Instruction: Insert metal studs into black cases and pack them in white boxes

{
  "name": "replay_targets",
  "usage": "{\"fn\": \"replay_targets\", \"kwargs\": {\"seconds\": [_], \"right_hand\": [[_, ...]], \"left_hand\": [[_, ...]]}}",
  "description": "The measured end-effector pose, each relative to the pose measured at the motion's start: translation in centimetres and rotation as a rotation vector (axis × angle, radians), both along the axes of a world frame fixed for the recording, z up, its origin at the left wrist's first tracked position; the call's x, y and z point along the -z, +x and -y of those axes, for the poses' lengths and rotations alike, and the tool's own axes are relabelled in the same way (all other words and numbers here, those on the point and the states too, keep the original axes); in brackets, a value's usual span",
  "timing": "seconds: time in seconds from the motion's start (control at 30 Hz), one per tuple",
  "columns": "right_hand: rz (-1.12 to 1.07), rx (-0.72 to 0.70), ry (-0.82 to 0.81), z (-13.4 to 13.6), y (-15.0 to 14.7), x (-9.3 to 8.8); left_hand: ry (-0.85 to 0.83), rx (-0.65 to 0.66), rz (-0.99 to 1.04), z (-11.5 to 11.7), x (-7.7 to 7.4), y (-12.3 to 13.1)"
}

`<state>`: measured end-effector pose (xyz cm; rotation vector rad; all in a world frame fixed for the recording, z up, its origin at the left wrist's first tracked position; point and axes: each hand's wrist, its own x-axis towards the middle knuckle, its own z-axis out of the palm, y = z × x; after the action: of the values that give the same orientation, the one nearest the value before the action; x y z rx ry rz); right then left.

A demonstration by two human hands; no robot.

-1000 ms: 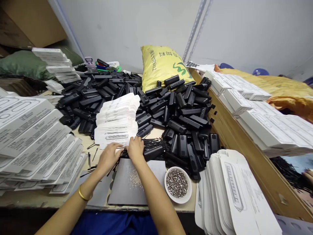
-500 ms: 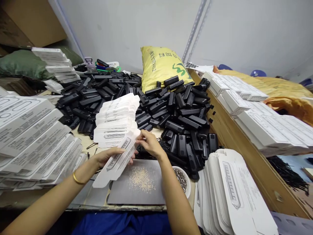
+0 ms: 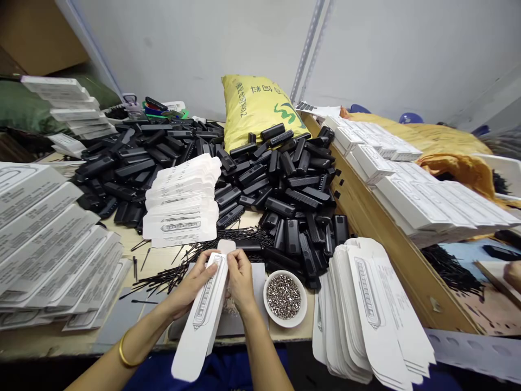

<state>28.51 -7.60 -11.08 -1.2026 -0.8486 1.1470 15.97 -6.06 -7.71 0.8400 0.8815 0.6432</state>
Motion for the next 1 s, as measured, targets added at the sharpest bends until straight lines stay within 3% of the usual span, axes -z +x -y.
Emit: {"fn": "replay_targets", "kwargs": {"seconds": [0.17,0.37,0.63,0.7,0.77,0.87,0.93,1.0], "right_hand": [[-0.184,0.017,0.009,0.0,0.2,-0.7],[-0.351,0.024,-0.118,-1.1,0.0,-0.1],[-0.290,0.038,-0.106,1.9,-0.6,0.6],[-0.352,0.147,-0.143,1.7,-0.5,1.2],[-0.362,0.243,-0.168,1.2,-0.6,1.8],[-0.109,0.096,-0.139,0.0,-0.7,2.2],[0.302,-0.024,-0.054,-1.0,-0.3,2.1],[0.787,-0.087,0.024,-2.4,0.6,2.0]], "left_hand": [[0.141,-0.014,-0.128,0.3,1.0,0.3],[0.418,0.051,-0.401,0.9,0.7,0.3],[0.321,0.081,-0.376,0.1,0.9,-0.7],[0.430,0.114,-0.340,0.7,1.1,-1.2],[0.678,0.171,-0.321,1.5,1.2,-1.7],[1.000,0.112,-0.359,2.1,1.3,-2.2],[0.959,-0.030,-0.498,1.6,1.2,-2.7],[0.777,-0.136,-0.688,0.6,1.1,-3.2]]}}
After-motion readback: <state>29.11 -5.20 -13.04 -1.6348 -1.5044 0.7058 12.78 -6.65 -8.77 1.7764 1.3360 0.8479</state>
